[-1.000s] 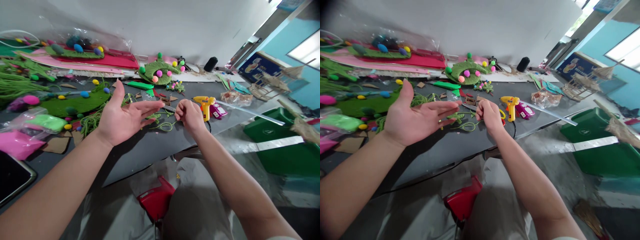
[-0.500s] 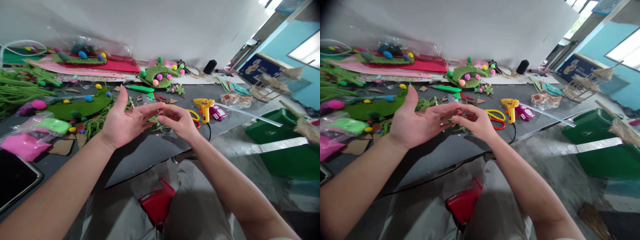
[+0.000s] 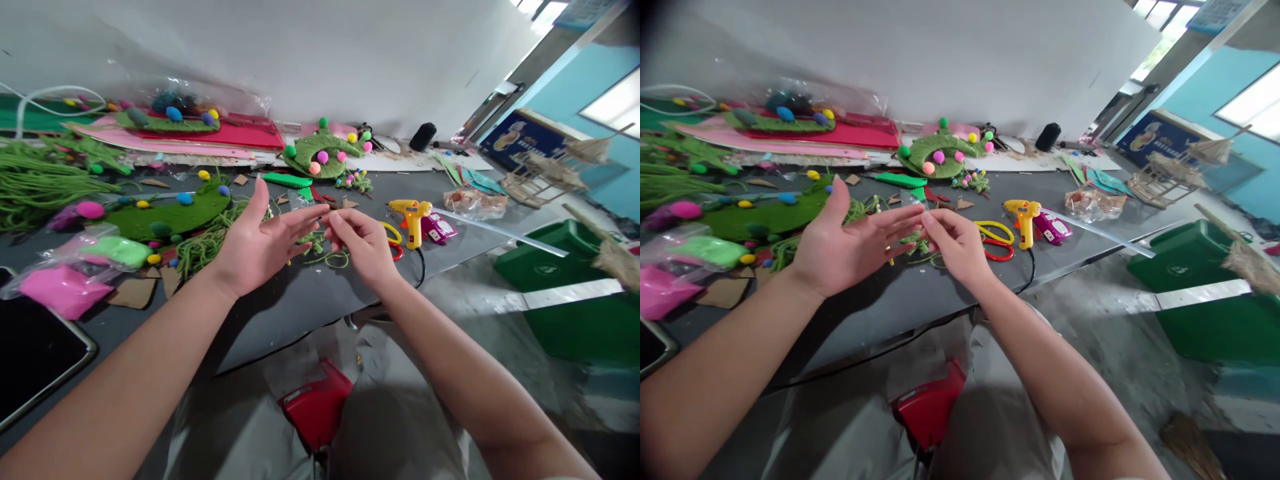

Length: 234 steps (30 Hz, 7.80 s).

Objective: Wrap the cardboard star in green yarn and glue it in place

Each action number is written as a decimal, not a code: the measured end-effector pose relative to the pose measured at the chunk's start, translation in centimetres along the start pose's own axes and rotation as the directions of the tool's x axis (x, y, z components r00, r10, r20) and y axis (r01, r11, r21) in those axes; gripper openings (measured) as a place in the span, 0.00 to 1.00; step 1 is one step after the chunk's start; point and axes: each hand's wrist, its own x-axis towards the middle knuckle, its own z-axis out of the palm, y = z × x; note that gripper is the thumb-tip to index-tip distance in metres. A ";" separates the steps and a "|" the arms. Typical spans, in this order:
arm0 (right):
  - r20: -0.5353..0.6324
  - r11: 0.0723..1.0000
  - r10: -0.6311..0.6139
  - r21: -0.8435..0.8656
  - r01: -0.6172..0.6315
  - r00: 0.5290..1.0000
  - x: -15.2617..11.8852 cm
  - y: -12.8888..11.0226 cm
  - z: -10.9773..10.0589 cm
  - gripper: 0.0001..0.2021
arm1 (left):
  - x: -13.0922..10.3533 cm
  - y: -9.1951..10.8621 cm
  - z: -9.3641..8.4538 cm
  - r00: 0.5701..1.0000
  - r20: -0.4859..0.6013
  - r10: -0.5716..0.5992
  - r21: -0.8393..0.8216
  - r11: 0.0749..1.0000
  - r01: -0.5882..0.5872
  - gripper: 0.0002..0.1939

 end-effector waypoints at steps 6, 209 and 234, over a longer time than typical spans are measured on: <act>-0.148 0.998 -0.059 -0.027 0.055 0.987 0.3 0.0 -1.3 0.11 | 0.1 0.0 -0.4 1.000 -0.013 -0.017 0.087 0.996 0.018 0.46; 0.120 0.957 0.288 -0.064 -0.282 0.950 -1.6 1.6 -6.9 0.12 | -0.1 -3.7 3.2 0.950 0.082 0.302 0.994 0.044 -0.100 0.14; -0.018 0.815 -0.209 -0.557 0.164 0.978 -1.8 -0.1 -9.2 0.12 | 0.2 -3.2 2.1 0.913 0.090 0.398 0.990 0.067 -0.127 0.20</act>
